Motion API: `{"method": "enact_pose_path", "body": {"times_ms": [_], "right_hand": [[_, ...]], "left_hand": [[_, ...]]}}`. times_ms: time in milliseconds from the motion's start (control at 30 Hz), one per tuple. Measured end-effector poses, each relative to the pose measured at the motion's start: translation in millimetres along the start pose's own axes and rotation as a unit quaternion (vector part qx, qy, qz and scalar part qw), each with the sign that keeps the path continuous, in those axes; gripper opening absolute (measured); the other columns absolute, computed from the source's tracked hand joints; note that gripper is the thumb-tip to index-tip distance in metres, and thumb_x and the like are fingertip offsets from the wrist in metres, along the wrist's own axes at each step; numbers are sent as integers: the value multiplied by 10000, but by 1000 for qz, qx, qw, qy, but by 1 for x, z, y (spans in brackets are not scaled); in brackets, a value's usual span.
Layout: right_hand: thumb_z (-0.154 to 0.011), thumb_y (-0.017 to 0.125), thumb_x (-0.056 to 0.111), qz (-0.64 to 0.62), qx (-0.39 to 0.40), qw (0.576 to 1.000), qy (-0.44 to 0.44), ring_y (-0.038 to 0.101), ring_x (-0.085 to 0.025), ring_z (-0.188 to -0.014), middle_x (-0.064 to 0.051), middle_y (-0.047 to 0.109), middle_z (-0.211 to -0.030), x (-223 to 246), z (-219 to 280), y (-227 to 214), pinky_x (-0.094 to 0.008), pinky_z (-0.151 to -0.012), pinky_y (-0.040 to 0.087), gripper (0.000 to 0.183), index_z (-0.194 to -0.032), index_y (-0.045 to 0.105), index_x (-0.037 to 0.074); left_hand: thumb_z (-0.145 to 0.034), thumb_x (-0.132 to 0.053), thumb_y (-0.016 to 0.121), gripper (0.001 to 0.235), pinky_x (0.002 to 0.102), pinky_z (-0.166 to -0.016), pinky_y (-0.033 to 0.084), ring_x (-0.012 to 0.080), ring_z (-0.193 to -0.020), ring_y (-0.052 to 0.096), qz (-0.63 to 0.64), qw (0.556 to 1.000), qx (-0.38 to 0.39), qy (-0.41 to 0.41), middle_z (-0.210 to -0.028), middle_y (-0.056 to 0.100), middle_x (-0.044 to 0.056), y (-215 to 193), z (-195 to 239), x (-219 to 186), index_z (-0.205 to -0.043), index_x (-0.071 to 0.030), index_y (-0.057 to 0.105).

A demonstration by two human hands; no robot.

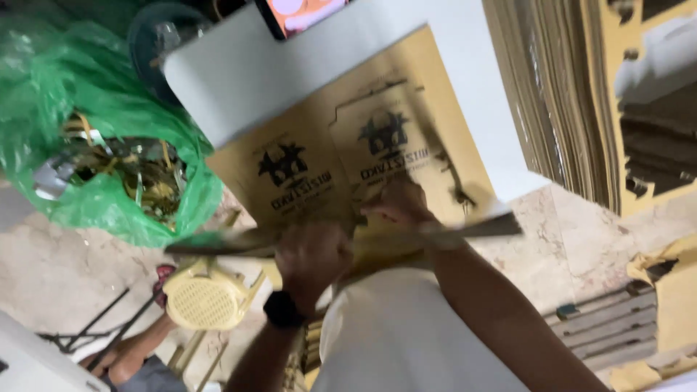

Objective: Manually removing waste material from die-cut cardboard sheets to prepare them for assembly.

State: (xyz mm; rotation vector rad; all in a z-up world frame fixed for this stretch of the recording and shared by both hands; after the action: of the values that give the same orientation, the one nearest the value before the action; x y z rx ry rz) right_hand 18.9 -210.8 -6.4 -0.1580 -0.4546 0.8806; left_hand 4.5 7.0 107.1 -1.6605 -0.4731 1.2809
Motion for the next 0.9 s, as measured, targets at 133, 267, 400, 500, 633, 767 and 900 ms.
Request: {"method": "enact_pose_path", "body": {"times_ms": [133, 267, 400, 500, 633, 767, 900], "right_hand": [[-817, 669, 685, -40, -35, 997, -47, 683, -458, -1069, -212, 760, -981, 47, 49, -33, -535, -1030, 495, 697, -966, 750, 10], [-684, 604, 897, 234, 11, 972, 17, 729, -229, -1051, -28, 775, -843, -40, -16, 48, -387, -967, 481, 677, -626, 735, 236], [-737, 764, 657, 111, 4, 993, 45, 755, -231, -687, 6, 711, -623, -10, 13, 25, -374, -818, 556, 496, -832, 736, 171], [-695, 785, 614, 88, 14, 995, 48, 757, -213, -603, 63, 646, -489, -17, 10, 22, -348, -727, 574, 375, -715, 697, 250], [-718, 712, 648, 145, 15, 989, 24, 748, -166, -640, 106, 635, -486, -32, 1, 38, -354, -727, 555, 364, -611, 664, 304], [-748, 617, 691, 220, 11, 975, -15, 736, -106, -688, 162, 622, -483, -38, -10, 49, -363, -727, 531, 417, -477, 621, 374], [-507, 979, 629, 0, 1, 1000, 21, 653, -133, -391, 47, 636, -444, -21, 11, 27, -224, -572, 562, 607, -592, 556, 201]], "left_hand": [[-647, -220, 670, 327, 273, -495, 420, 149, -389, 416, -128, 984, -124, 12, -449, 335, -54, -8, -38, -2, -518, -258, 372], [-616, -267, 729, 258, 319, -502, 457, 193, -404, 500, -127, 986, -106, 24, -434, 386, -30, 1, -28, -6, -528, -218, 492], [-654, -336, 685, 200, 311, -551, 504, 167, -476, 543, -63, 993, -93, 28, -498, 463, -19, -23, 8, -24, -556, -235, 542], [-786, -304, 590, 226, 277, -528, 473, 141, -449, 494, -97, 985, -121, 79, -521, 430, -55, -63, -1, -42, -579, -269, 510], [-724, -272, 617, 149, 291, -514, 470, 147, -457, 502, -120, 983, -125, 66, -544, 429, -51, -74, -13, -53, -604, -258, 530], [-735, -361, 764, 168, 350, -587, 537, 203, -591, 618, -140, 982, -123, -24, -639, 576, -2, 5, -26, 6, -717, -225, 667], [-647, -327, 735, 194, 367, -509, 456, 228, -524, 564, -235, 950, -206, 0, -578, 457, -22, 56, -76, 56, -663, -292, 545]]}}
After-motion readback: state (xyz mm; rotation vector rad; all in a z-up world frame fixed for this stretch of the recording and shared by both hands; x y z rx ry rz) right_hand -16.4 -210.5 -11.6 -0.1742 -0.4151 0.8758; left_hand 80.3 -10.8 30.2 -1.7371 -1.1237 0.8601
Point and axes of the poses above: each hand's wrist, its own z-axis away from the middle knuckle, its own y-axis out of the palm, x = y × z, the point moved 1 cm from there along -z, towards the middle knuckle
